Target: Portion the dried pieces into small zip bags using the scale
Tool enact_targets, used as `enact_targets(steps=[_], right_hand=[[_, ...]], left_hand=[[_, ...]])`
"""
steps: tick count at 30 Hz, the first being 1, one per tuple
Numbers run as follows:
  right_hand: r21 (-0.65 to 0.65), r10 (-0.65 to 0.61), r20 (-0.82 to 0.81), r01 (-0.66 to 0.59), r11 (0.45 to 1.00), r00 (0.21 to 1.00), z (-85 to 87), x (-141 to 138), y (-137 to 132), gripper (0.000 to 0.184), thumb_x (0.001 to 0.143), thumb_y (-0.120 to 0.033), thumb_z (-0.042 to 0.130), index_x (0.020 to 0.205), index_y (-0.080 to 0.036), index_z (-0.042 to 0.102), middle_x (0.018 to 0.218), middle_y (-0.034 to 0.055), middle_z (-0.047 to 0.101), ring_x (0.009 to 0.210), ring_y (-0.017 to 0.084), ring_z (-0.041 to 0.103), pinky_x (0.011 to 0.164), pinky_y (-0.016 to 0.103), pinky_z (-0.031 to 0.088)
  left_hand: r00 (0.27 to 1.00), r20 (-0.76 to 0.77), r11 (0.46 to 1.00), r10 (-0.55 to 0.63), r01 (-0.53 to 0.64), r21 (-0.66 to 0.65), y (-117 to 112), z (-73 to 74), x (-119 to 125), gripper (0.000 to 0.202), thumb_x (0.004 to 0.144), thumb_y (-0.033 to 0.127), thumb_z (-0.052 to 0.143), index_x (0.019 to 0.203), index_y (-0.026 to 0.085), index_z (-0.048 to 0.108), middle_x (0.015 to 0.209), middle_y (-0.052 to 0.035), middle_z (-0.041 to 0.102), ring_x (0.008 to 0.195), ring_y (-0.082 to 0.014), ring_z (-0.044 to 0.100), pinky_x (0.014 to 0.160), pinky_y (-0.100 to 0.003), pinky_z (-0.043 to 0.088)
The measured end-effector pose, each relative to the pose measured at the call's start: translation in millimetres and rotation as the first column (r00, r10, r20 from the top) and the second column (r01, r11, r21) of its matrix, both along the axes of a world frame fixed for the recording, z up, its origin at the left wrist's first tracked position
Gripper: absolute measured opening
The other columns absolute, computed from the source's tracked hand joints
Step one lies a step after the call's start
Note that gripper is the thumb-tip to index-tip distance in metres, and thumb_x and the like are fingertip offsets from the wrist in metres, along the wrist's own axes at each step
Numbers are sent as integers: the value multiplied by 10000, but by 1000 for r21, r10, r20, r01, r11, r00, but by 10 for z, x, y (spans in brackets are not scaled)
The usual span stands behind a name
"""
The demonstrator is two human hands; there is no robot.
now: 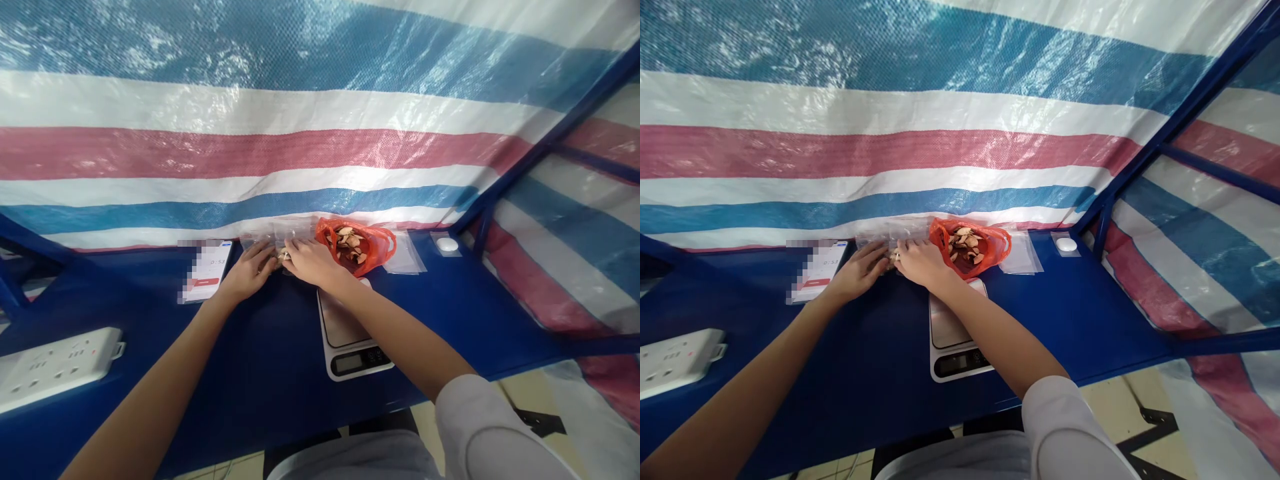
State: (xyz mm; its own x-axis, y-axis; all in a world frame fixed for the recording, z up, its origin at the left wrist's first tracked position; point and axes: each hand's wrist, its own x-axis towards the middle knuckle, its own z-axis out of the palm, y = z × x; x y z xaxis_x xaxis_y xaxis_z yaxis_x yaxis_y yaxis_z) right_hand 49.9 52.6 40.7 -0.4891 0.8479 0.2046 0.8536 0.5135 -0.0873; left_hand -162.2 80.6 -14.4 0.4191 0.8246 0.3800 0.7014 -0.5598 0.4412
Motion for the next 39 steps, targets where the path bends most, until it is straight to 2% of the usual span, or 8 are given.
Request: enact_targets(steps=[4,8,15,18,23,31,34,39], right_hand=[[18,1,-12,0,1000,1000,-53,22,16,516,1055,-345,418,1462,-37,489,1332,203,671,1232,317,631,1038,434,509],[37,-6,-35,7,999,999,-54,29,10,492,1047,-337,442,1444,-57,514,1356,196,661,1254,310,620,1053,430,503],[76,11,-142,0,997,990,137,118,-107,439,1052,-345,452,1395,-103,580,1449,178,614,1310,289,598,1102,430,481],[106,27,-204,-5,994,979,198,221,-216,377,1045,-299,460,1362,-174,623,1461,121,620,1339,255,582,1144,420,450],[117,-33,-257,64,991,966,196,576,-464,366,1030,-267,471,1316,-180,681,1470,106,620,1385,256,557,1172,419,437],[63,-247,-357,287,956,901,-64,1449,-902,351,999,-287,510,1284,-255,712,1466,46,628,1320,227,616,1094,372,527],[27,-345,-368,381,924,863,-215,1734,-1012,340,1000,-297,504,1262,-283,721,1411,32,667,1249,220,660,1037,345,562],[7,-446,-327,473,881,833,-485,2061,-1002,359,1003,-281,487,1284,-250,709,1423,62,655,1315,234,612,1082,374,533]], left_hand=[[999,-23,999,-26,28,45,18,12,25,547,1007,530,378,1318,168,645,1454,-164,595,1407,-337,509,1189,-548,405],[998,-68,990,8,1,142,-5,22,46,492,1007,476,394,1295,173,654,1431,-158,614,1408,-341,506,1195,-564,387],[993,-58,969,100,-84,234,-88,176,120,455,1004,455,420,1274,177,659,1403,-167,631,1368,-337,542,1195,-561,374],[993,-70,967,96,-76,245,-185,269,197,442,1005,460,422,1252,191,670,1392,-159,643,1351,-334,559,1195,-568,365],[993,-68,971,92,-75,227,-468,328,423,407,1005,437,436,1256,228,679,1389,-132,652,1342,-317,573,1192,-557,368],[986,-50,960,158,-142,240,-867,190,775,396,991,394,450,1266,230,683,1382,-120,667,1355,-309,571,1213,-554,340],[983,-47,957,175,-159,242,-924,119,843,409,990,395,434,1264,229,686,1364,-114,678,1340,-302,581,1198,-535,365],[977,-83,960,196,-174,221,-938,-31,851,434,984,411,427,1280,228,685,1369,-124,673,1344,-302,575,1185,-517,388]])
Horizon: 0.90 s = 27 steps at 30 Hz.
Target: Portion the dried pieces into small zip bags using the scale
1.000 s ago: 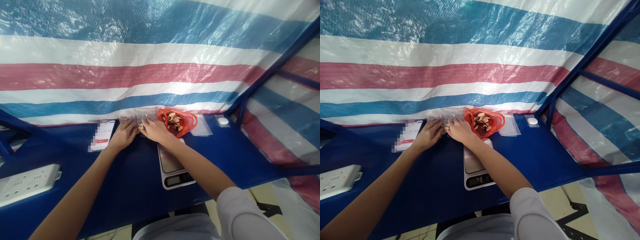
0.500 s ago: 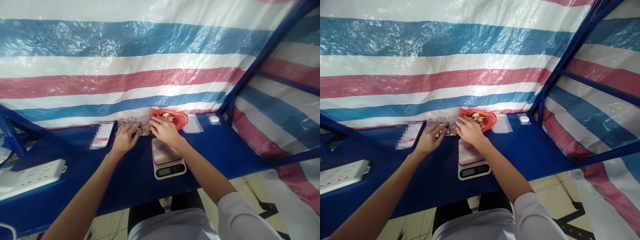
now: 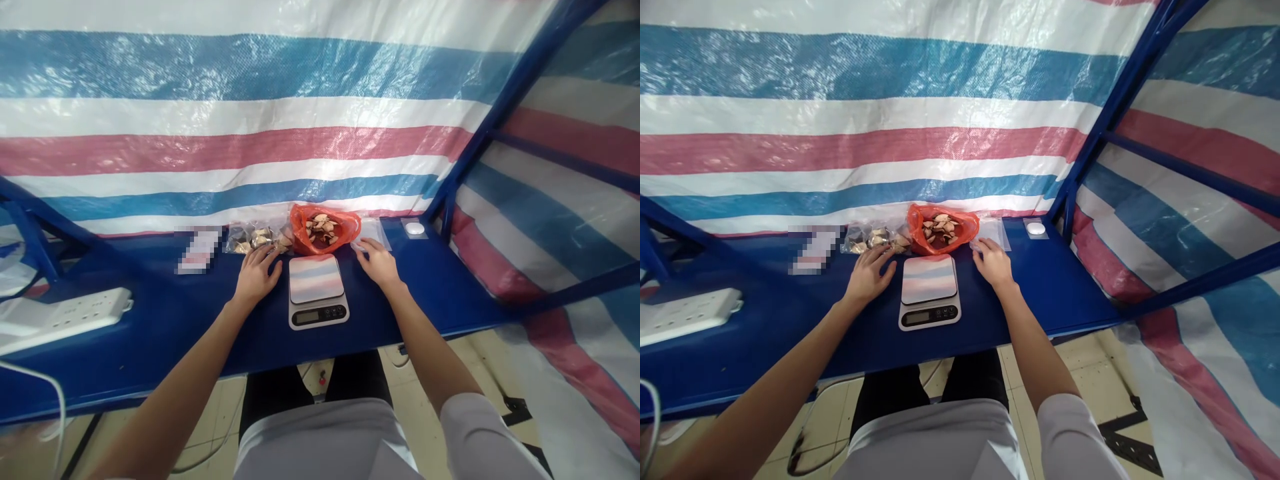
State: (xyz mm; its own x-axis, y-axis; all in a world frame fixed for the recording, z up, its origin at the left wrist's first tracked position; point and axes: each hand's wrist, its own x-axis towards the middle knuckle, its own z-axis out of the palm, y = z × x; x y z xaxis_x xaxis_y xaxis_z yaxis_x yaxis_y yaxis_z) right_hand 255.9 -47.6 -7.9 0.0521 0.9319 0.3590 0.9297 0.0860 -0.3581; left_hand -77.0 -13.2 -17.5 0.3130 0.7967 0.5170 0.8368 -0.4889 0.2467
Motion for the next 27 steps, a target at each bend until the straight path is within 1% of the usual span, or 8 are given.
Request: enact_targets(steps=[4,6,8,12,14,16,20,27], right_hand=[[-50,29,109,-23,998,994,-160,107,126,411,992,-278,517,1369,-201,662,1508,105,582,1459,299,471,1208,464,396],[-87,25,145,-12,996,989,-205,125,184,463,998,-319,527,1441,-208,602,1568,105,518,1507,325,399,1237,518,334],[-141,14,155,9,990,988,-229,135,228,499,1010,-369,514,1490,-236,550,1607,95,470,1526,332,366,1237,557,312],[-216,47,139,-16,976,989,-240,157,264,473,1036,-399,462,1487,-284,549,1596,69,489,1511,320,395,1238,593,283],[-220,69,130,-39,975,989,-238,171,264,471,1042,-393,454,1489,-280,547,1596,62,490,1511,321,394,1241,596,272],[-221,74,124,-46,974,990,-238,182,258,472,1043,-392,454,1493,-278,543,1600,58,484,1514,322,390,1242,595,270],[-219,58,122,-31,975,991,-241,192,241,467,1049,-417,450,1488,-290,549,1605,55,479,1517,302,391,1252,575,261],[-214,58,116,-33,976,992,-252,204,229,463,1045,-425,455,1480,-303,559,1596,40,491,1516,299,396,1253,572,267]], left_hand=[[999,-32,999,7,-8,-41,4,-88,-14,469,975,407,443,1357,226,644,1440,-130,626,1386,-310,540,1224,-545,330],[999,-45,998,5,-8,-70,0,-111,-12,509,970,406,455,1419,214,600,1510,-141,564,1437,-324,486,1243,-561,291],[998,-56,995,3,-9,-102,-3,-128,-10,549,967,408,469,1464,194,562,1561,-161,505,1478,-349,432,1252,-579,264],[998,-69,992,-6,-3,-127,-6,-152,-16,548,970,417,477,1471,212,563,1594,-150,467,1504,-372,389,1245,-612,258],[998,-69,990,-6,-4,-140,-13,-150,-15,529,974,415,478,1457,225,580,1605,-136,456,1504,-369,391,1247,-615,256],[997,-77,986,0,-13,-166,-29,-136,-6,529,978,405,476,1452,199,587,1618,-150,435,1502,-370,394,1253,-610,246],[992,-125,977,35,-61,-206,-83,-85,36,566,983,396,467,1487,151,552,1646,-165,383,1515,-368,374,1261,-576,248],[974,-197,950,108,-160,-269,-133,-43,97,571,998,408,458,1509,163,531,1661,-159,348,1521,-363,368,1259,-560,261]])
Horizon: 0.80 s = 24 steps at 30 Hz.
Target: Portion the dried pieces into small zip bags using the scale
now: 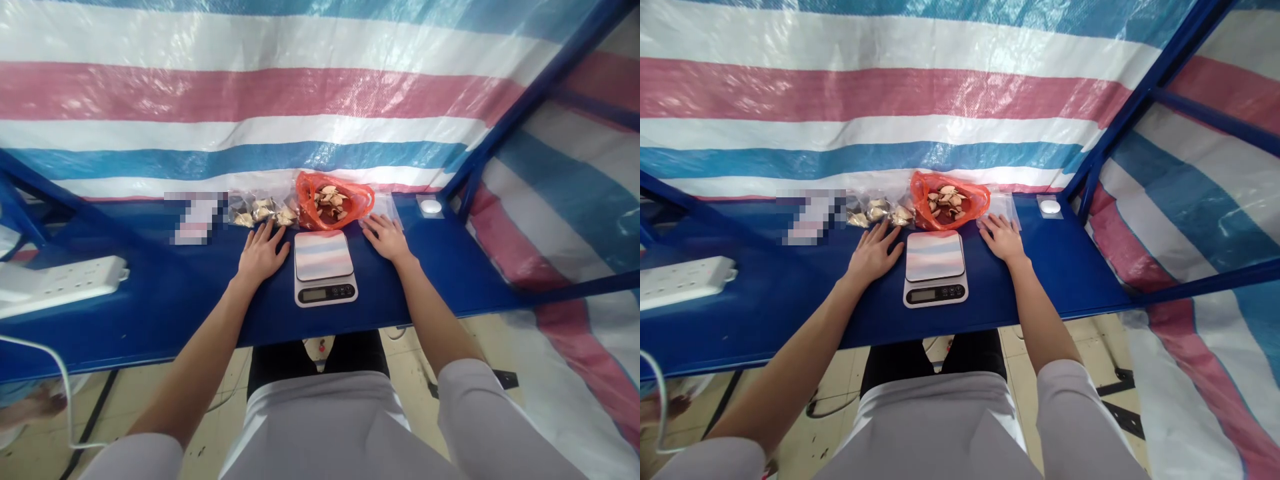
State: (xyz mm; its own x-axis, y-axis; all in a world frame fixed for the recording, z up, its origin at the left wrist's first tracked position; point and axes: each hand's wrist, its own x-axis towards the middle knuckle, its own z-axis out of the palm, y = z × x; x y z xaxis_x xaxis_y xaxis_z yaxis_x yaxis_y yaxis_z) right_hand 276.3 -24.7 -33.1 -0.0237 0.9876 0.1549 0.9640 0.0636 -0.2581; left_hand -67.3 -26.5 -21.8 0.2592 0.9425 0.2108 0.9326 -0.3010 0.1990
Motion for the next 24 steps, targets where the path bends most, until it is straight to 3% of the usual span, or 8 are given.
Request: enact_targets(steps=[24], right_hand=[[69,1,-51,2,998,999,-59,14,14,438,1023,-436,506,1430,-313,611,1560,45,536,1492,299,435,1240,556,310]], left_hand=[[999,39,998,-23,21,62,40,-69,-62,528,989,407,462,1445,182,605,1634,-134,411,1490,-343,425,1264,-538,260]])
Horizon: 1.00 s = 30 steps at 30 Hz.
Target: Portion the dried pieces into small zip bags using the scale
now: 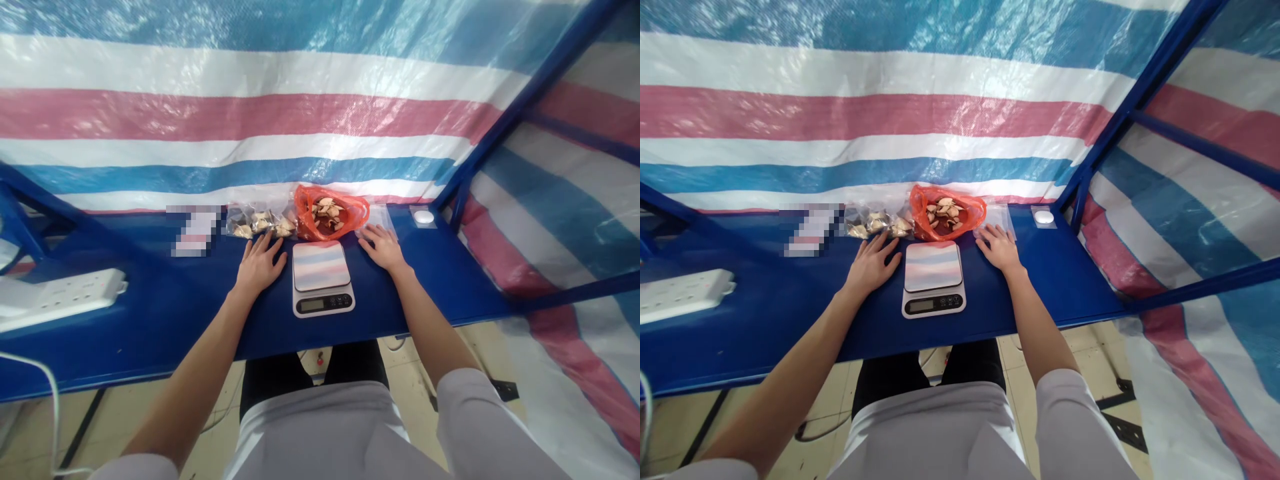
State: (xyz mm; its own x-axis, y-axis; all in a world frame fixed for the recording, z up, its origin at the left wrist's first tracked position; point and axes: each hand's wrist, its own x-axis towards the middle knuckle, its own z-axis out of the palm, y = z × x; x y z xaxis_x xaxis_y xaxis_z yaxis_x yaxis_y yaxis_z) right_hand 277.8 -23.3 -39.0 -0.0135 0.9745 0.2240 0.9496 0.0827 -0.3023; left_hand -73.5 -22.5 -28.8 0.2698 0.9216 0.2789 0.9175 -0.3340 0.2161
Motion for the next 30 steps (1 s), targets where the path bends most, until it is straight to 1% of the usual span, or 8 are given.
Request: enact_targets(steps=[5,9,14,17,19,21,26,30], right_hand=[[34,-1,-19,2,999,1000,36,11,78,414,1036,-421,483,1387,-278,650,1526,51,572,1478,276,459,1242,489,345],[-37,25,-12,-25,999,1000,127,35,172,403,1036,-394,489,1379,-265,658,1522,55,575,1473,266,469,1239,457,362],[-90,70,8,-69,994,997,218,29,189,385,1022,-413,524,1358,-296,671,1498,51,600,1447,265,504,1213,462,398],[-67,31,-7,-31,997,1000,226,10,140,337,1015,-425,542,1288,-329,714,1470,26,627,1406,260,550,1155,457,470],[-37,-12,-22,11,999,1000,225,-4,105,301,1006,-425,558,1235,-353,739,1420,10,666,1329,257,617,1082,444,534],[-20,-46,-33,46,999,998,223,-16,81,282,1001,-425,564,1197,-360,755,1377,-2,695,1241,256,673,1014,426,574],[-2,-88,-84,88,996,993,208,-16,62,286,999,-436,534,1152,-376,768,1317,-40,729,1154,252,707,950,402,590],[56,-135,-145,144,988,980,225,7,43,281,974,-415,554,1130,-372,784,1222,-7,772,1125,264,720,946,408,587]], left_hand=[[1000,-13,1000,18,-18,14,10,2,-12,522,978,393,479,1428,170,622,1603,-150,457,1478,-349,442,1257,-536,279],[998,-45,999,53,-53,-4,-4,35,9,509,975,393,492,1415,180,636,1607,-149,450,1477,-360,442,1249,-549,290],[992,-93,995,86,-91,-44,-47,60,37,541,990,406,472,1458,164,592,1610,-187,430,1487,-373,424,1227,-572,313],[993,-79,996,87,-89,-28,-64,45,44,547,992,418,462,1462,167,588,1597,-192,448,1489,-373,422,1228,-579,305],[994,-62,996,88,-90,-19,-70,29,45,549,990,422,462,1460,171,590,1592,-190,457,1490,-370,421,1232,-573,299],[995,-47,996,90,-91,-18,-71,14,43,554,987,428,461,1459,170,593,1589,-190,462,1489,-369,423,1236,-569,293],[995,-34,995,92,-93,-21,-69,-5,34,562,985,447,447,1458,180,594,1592,-176,464,1493,-364,417,1241,-568,280],[996,-29,996,87,-88,-20,-73,-6,29,572,989,442,438,1457,150,591,1595,-197,452,1498,-365,408,1244,-560,276]])
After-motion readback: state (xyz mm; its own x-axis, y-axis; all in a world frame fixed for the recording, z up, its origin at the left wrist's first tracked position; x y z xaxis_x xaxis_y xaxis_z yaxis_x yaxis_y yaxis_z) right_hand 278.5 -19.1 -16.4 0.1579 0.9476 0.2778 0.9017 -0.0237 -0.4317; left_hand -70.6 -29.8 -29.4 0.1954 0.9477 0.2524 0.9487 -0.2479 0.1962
